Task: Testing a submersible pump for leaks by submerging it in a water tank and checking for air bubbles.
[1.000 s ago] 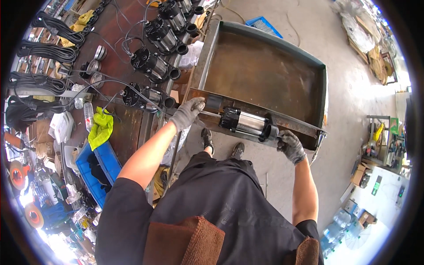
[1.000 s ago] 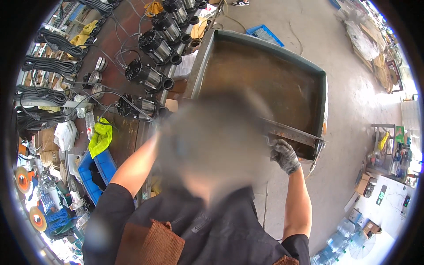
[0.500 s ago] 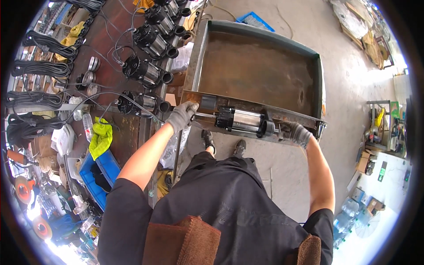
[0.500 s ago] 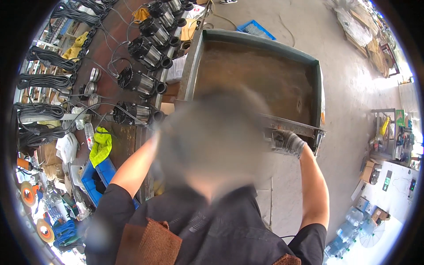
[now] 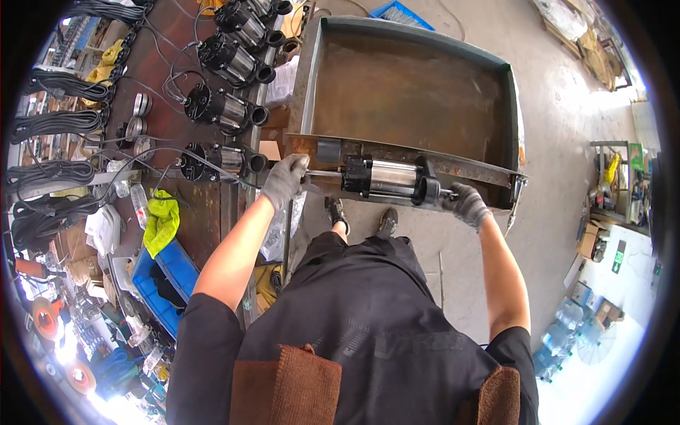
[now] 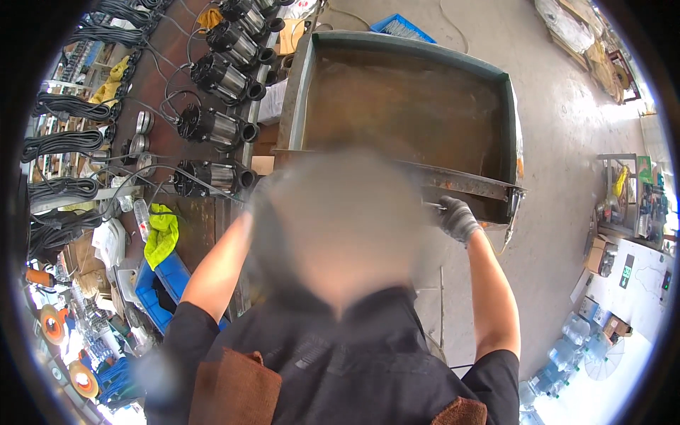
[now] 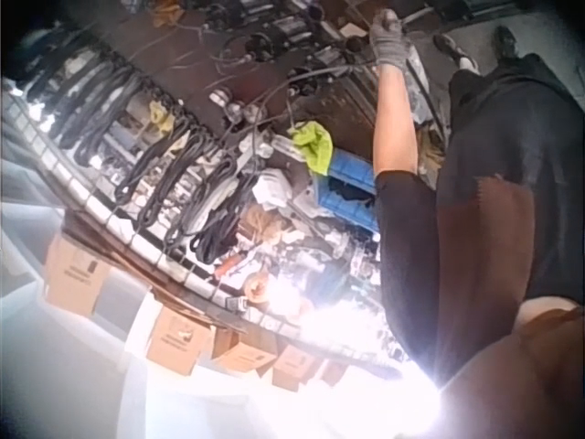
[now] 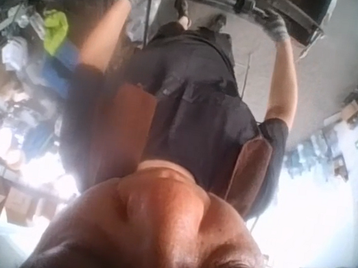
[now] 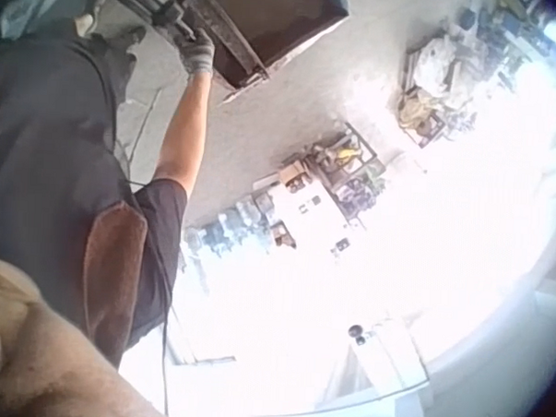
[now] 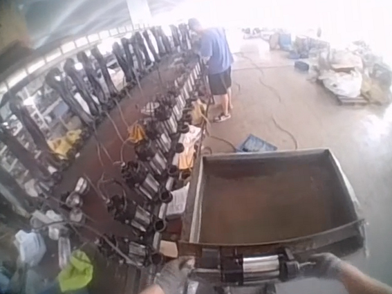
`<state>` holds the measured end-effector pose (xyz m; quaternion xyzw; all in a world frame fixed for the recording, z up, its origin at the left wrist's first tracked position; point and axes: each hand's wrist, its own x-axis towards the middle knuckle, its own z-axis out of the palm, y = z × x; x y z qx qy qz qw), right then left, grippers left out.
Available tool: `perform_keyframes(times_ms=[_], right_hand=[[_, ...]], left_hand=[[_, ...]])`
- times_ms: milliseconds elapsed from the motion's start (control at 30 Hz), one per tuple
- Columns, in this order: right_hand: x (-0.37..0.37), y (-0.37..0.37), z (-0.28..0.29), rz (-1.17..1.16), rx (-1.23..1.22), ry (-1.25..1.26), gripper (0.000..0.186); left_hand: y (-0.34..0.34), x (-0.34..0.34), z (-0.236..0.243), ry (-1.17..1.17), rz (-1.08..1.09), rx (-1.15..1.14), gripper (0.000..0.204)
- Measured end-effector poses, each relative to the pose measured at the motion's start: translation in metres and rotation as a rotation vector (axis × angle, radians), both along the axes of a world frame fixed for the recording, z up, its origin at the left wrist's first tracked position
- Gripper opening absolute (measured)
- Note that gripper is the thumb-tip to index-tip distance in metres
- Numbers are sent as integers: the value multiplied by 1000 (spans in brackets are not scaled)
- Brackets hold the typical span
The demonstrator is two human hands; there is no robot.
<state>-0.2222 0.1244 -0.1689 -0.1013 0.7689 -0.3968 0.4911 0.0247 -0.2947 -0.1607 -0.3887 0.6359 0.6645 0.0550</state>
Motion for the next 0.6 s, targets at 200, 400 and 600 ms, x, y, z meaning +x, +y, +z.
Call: perform_keyframes(times_ms=[200, 400, 600], right_hand=[[-5, 5, 24, -297, 88, -451, 52], [11, -3, 24, -553, -331, -572, 23], [11, 14, 21, -450, -513, -630, 21]], left_hand=[[-11, 18, -23, 391, -235, -321, 28], [-5, 0, -17, 45, 63, 160, 25], [-6, 17, 13, 91, 132, 383, 22]])
